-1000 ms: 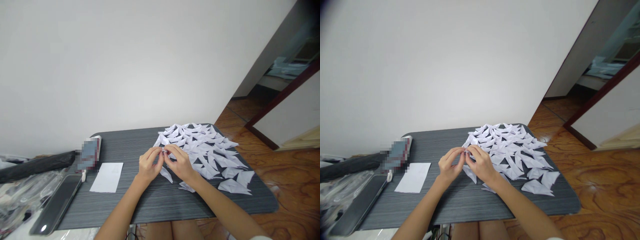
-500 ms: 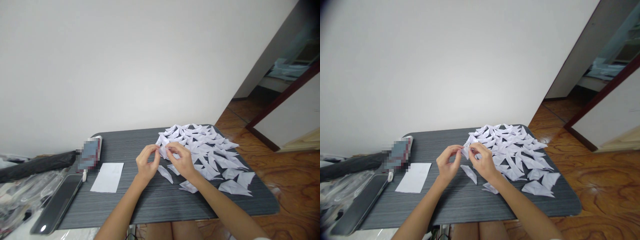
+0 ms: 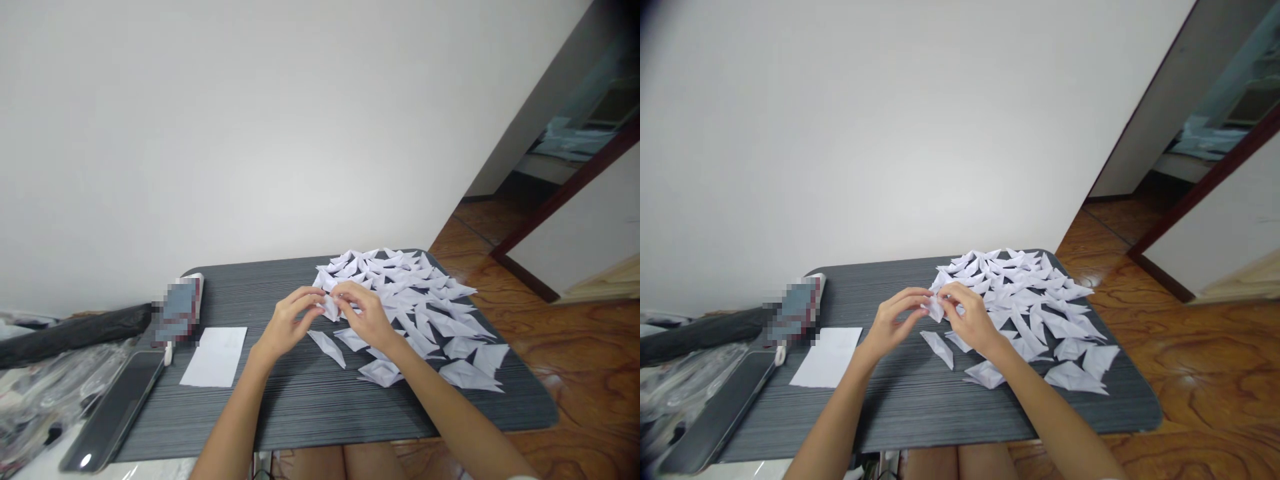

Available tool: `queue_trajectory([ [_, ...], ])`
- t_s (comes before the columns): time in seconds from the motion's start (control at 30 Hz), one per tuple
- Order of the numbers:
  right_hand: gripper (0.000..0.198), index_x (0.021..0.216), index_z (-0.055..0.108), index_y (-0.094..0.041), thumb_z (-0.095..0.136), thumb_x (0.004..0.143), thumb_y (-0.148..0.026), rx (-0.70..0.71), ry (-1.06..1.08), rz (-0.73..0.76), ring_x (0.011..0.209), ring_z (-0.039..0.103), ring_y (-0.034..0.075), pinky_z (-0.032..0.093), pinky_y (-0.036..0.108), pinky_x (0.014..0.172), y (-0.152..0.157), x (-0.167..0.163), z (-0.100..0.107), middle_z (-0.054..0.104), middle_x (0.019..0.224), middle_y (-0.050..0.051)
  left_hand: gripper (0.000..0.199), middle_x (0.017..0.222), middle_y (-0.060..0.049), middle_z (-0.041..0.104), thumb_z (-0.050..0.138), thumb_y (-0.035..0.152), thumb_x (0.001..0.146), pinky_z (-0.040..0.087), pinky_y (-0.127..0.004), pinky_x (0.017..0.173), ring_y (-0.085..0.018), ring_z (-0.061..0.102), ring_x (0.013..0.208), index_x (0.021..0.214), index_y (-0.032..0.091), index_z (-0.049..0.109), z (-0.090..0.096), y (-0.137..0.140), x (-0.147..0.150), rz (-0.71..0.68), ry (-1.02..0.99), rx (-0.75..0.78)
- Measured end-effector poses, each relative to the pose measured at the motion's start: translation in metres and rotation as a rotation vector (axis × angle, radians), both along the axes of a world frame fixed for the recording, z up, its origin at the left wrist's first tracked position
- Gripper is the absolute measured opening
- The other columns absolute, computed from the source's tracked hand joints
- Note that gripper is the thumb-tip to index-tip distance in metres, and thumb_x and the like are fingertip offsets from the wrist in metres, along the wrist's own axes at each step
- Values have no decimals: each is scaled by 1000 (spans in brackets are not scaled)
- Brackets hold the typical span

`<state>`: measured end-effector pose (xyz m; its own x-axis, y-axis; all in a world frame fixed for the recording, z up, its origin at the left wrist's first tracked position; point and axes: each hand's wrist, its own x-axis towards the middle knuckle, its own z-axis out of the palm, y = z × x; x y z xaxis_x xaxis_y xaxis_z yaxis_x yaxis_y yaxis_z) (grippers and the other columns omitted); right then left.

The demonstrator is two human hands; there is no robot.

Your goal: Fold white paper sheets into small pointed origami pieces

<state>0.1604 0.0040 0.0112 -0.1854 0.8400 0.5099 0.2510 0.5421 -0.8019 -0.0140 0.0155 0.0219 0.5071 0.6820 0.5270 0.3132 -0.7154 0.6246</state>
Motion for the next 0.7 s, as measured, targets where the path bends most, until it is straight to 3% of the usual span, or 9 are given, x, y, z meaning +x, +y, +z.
queue_trajectory([
  [0.13,11,83,52,-18,42,85,-21,-50,1,11,56,53,10,45,23,54,1,1,-1,53,79,3,12,98,-10,63,50,19,80,50,-22,67,-16,60,87,86,14,59,-7,1,0,87,-52,-68],
  [0.3,13,87,50,-18,40,86,-25,-81,47,-9,55,54,9,44,22,52,4,3,-4,55,84,4,12,72,-2,64,52,22,79,48,-18,59,-11,62,64,86,14,57,-12,1,0,186,-96,-185],
  [0.47,11,90,49,-18,40,86,-23,-88,60,44,56,54,10,46,23,53,5,6,-4,55,84,4,14,86,-5,63,57,24,76,51,-23,68,-14,63,76,85,14,53,-13,1,1,93,-182,-281],
  [0.57,13,94,48,-19,39,86,-20,-37,2,82,63,56,11,48,24,58,5,8,-2,54,90,6,11,89,-7,63,56,23,77,50,-26,74,-15,62,80,82,13,53,-12,1,2,97,-148,-233],
  [0.7,22,102,50,-20,41,83,-12,139,-215,111,94,54,18,46,32,82,2,13,7,53,100,8,6,88,-7,63,54,19,78,48,-25,73,-14,60,80,81,14,54,-11,2,3,111,-51,-62],
])
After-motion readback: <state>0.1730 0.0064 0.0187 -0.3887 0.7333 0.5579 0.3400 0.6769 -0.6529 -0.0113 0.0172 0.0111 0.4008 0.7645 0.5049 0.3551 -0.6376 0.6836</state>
